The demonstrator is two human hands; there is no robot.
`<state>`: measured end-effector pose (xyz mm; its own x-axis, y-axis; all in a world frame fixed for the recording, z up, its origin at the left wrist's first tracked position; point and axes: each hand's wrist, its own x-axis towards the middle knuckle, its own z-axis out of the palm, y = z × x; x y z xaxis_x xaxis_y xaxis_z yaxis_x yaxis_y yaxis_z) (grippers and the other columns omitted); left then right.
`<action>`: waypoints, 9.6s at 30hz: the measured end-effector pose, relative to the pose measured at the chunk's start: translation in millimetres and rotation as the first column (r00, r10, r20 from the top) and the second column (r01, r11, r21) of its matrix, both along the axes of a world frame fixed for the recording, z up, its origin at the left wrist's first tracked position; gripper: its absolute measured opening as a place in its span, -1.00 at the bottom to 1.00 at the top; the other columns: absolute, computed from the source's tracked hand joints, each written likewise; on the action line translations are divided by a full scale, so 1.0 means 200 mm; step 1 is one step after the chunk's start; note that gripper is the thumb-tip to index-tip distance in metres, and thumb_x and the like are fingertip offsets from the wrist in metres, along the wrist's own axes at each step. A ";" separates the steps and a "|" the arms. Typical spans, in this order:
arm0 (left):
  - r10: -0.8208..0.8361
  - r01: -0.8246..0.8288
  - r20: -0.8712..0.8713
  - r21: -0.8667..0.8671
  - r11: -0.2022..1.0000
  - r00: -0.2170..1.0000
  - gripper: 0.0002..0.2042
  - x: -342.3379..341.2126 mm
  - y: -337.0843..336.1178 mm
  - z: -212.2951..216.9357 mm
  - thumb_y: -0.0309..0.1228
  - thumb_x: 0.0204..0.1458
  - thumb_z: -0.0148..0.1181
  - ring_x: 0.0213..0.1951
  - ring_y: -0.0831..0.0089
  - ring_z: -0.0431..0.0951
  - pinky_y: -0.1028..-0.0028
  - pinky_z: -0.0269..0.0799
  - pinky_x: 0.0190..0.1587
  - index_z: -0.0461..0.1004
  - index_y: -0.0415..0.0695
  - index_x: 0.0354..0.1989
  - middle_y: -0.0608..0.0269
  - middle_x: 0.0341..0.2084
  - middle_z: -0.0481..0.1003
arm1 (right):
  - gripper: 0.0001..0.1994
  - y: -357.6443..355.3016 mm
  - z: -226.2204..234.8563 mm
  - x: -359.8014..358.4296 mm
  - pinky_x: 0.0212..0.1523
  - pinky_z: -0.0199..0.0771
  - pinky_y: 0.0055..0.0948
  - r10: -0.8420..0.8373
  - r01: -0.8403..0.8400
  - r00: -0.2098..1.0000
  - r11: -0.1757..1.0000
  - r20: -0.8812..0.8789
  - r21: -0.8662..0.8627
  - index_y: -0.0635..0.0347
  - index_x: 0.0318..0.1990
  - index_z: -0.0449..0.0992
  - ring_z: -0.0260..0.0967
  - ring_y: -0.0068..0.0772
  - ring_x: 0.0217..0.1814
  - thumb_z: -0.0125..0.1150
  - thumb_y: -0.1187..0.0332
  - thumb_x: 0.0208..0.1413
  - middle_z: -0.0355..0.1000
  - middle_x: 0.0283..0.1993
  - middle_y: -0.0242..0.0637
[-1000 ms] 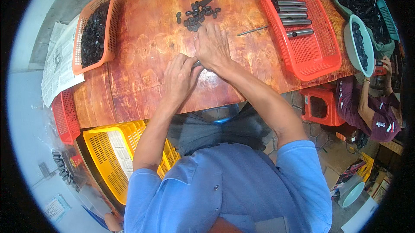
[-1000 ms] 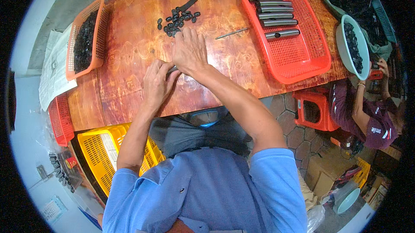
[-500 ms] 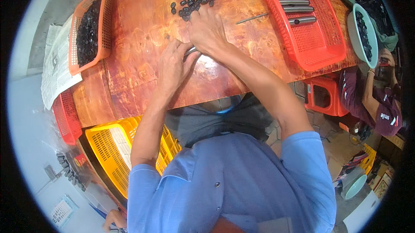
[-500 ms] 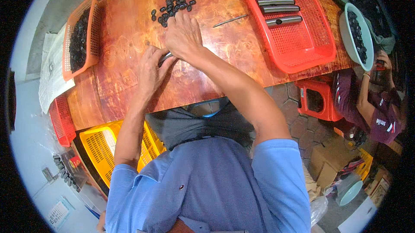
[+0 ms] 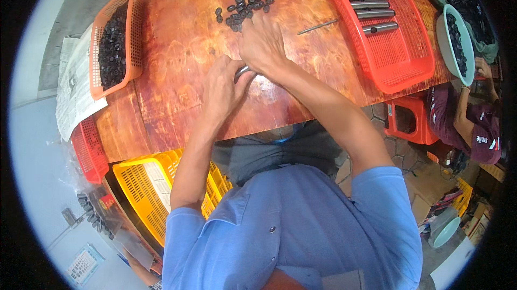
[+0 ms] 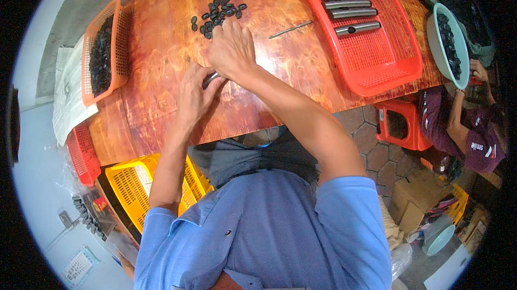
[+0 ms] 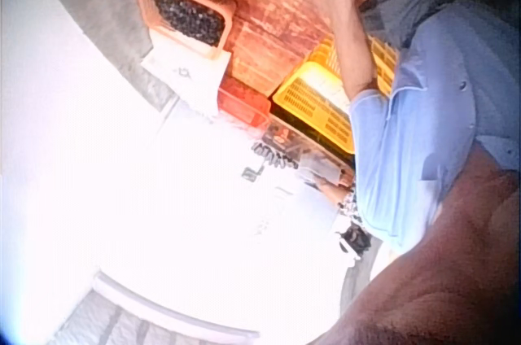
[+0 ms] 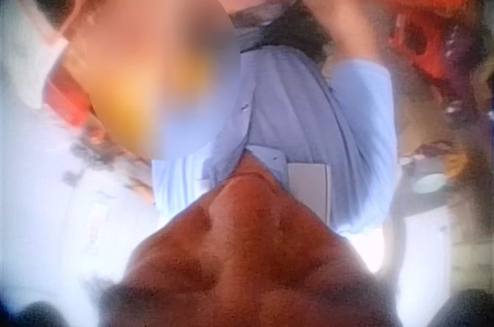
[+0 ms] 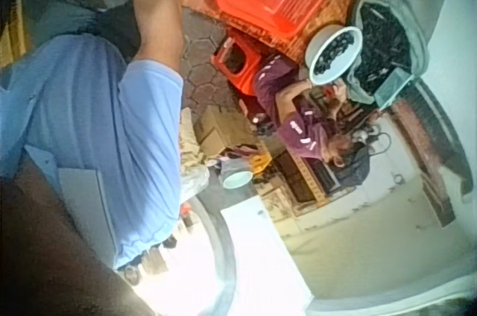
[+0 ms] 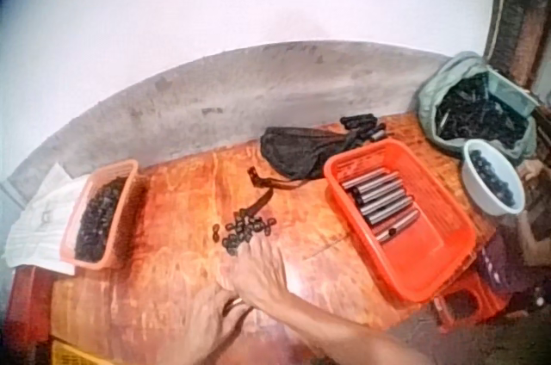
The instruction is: The person assembles small black components into cylindrical metal tubes at a wooden workbench. They pick up each component, insert it into a tube, and place the tube into a red basket. Another person sits nearby and handles similar components.
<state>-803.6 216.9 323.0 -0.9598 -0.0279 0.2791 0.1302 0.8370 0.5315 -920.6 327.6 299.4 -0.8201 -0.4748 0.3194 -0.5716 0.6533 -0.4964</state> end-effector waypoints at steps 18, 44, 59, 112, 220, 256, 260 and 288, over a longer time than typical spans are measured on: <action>-0.001 -0.007 -0.093 -0.085 0.996 0.996 -0.75 0.01 0.04 0.05 -0.41 0.01 0.46 -0.32 0.10 0.50 0.22 0.42 -0.23 0.60 -0.21 -0.17 0.06 -0.41 0.45 | -0.77 0.02 -0.04 0.00 -0.06 0.23 -0.03 -0.034 0.023 0.996 0.990 -0.077 -0.137 0.27 -0.19 0.48 0.30 0.04 -0.01 0.19 0.27 0.17 0.36 -0.12 -0.04; -0.121 -0.334 0.317 0.929 -0.159 0.941 -0.61 0.08 -0.04 0.04 -0.21 0.46 -0.14 -0.37 0.43 0.54 0.43 0.56 -0.27 0.41 -0.28 0.17 0.07 -0.20 0.59 | -0.68 0.05 -0.06 -0.03 -0.24 0.35 -0.18 -0.080 0.196 0.969 0.823 0.234 -0.532 0.31 -0.38 0.48 0.41 -0.15 -0.30 0.17 0.22 0.34 0.39 -0.34 -0.13; -0.004 -0.249 0.253 0.949 -0.194 0.967 -0.68 0.14 -0.02 -0.08 -0.27 0.45 -0.08 -0.27 0.32 0.59 0.31 0.62 -0.12 0.40 -0.30 0.11 -0.01 -0.16 0.58 | -0.89 0.22 0.05 0.17 -0.01 0.44 -0.15 0.380 -0.320 0.911 0.895 0.159 -0.310 0.28 -0.25 0.58 0.45 -0.01 -0.04 0.31 0.49 0.05 0.45 -0.22 -0.09; -0.002 -0.167 0.170 0.968 -0.186 0.985 -0.69 0.19 0.04 -0.09 -0.31 0.41 0.05 -0.17 0.55 0.58 0.49 0.57 -0.11 0.46 -0.22 0.20 0.27 -0.15 0.57 | -0.76 0.16 0.20 0.38 -0.25 0.54 -0.26 0.305 -0.371 0.880 0.920 -0.365 -0.127 0.19 -0.08 0.64 0.54 -0.20 -0.27 0.41 0.44 0.07 0.51 -0.26 -0.23; -0.068 0.068 -0.061 0.007 0.998 0.996 -0.67 0.18 0.14 -0.04 -0.37 -0.09 0.48 -0.28 0.19 0.53 0.27 0.42 -0.22 0.60 -0.13 -0.12 0.20 -0.37 0.49 | -0.81 0.21 0.07 0.20 -0.06 0.17 -0.07 -0.010 0.011 0.998 1.000 0.059 -0.004 0.23 -0.18 0.46 0.28 -0.03 -0.05 0.20 0.28 0.23 0.36 -0.14 -0.11; -0.039 0.039 -0.019 -0.014 0.999 0.999 -0.71 0.09 0.12 0.02 -0.34 -0.03 0.43 -0.29 0.15 0.48 0.23 0.42 -0.22 0.61 -0.15 -0.14 0.15 -0.38 0.42 | -0.82 0.15 -0.01 0.08 0.00 0.20 -0.02 -0.015 0.015 1.000 1.000 -0.006 -0.007 0.21 -0.19 0.44 0.27 0.03 0.00 0.25 0.34 0.14 0.34 -0.13 -0.06; -0.030 0.029 -0.020 -0.049 0.998 0.999 -0.70 0.10 0.13 0.01 -0.34 -0.04 0.43 -0.29 0.18 0.48 0.25 0.38 -0.24 0.61 -0.15 -0.13 0.17 -0.37 0.43 | -0.82 0.15 0.00 0.09 0.02 0.20 -0.02 -0.030 0.031 0.999 0.999 0.017 -0.012 0.20 -0.20 0.43 0.27 0.03 0.00 0.26 0.34 0.14 0.34 -0.14 -0.07; 0.120 -0.126 -0.087 -0.074 0.989 0.989 -0.69 0.04 0.13 0.00 -0.33 0.13 0.34 -0.16 0.14 0.52 0.24 0.42 -0.11 0.55 -0.20 -0.01 0.07 -0.23 0.50 | -0.68 0.19 -0.05 0.07 -0.17 0.30 -0.18 -0.131 0.253 0.961 0.768 0.241 -0.589 0.31 -0.29 0.41 0.37 -0.10 -0.20 0.13 0.18 0.36 0.35 -0.28 -0.09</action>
